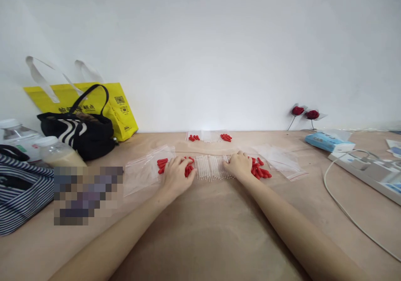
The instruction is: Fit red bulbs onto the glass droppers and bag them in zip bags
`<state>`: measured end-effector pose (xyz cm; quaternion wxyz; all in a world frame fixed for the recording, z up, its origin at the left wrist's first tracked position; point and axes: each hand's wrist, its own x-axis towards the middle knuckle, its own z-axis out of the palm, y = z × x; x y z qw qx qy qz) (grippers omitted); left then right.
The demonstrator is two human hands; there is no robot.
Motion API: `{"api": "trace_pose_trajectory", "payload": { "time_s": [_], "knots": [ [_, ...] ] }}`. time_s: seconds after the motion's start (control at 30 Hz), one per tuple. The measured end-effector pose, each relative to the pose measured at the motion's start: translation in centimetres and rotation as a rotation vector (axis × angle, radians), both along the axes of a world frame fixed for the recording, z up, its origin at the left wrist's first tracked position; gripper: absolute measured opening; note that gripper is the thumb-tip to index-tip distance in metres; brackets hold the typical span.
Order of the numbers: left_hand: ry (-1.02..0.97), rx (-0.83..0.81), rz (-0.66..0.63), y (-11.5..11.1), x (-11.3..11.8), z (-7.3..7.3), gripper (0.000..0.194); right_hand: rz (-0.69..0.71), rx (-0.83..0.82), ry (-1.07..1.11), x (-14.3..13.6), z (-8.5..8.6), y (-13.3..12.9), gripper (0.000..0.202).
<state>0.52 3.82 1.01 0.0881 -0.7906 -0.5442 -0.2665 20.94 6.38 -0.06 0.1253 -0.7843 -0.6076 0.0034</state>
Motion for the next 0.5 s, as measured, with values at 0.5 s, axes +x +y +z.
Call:
{"api": "trace_pose_trajectory", "payload": {
  "time_s": [0.5],
  "knots": [
    [0.112, -0.109, 0.125, 3.2, 0.4, 0.9, 0.015, 0.045, 0.095, -0.005, -0.1, -0.5, 0.1, 0.037]
  ]
}}
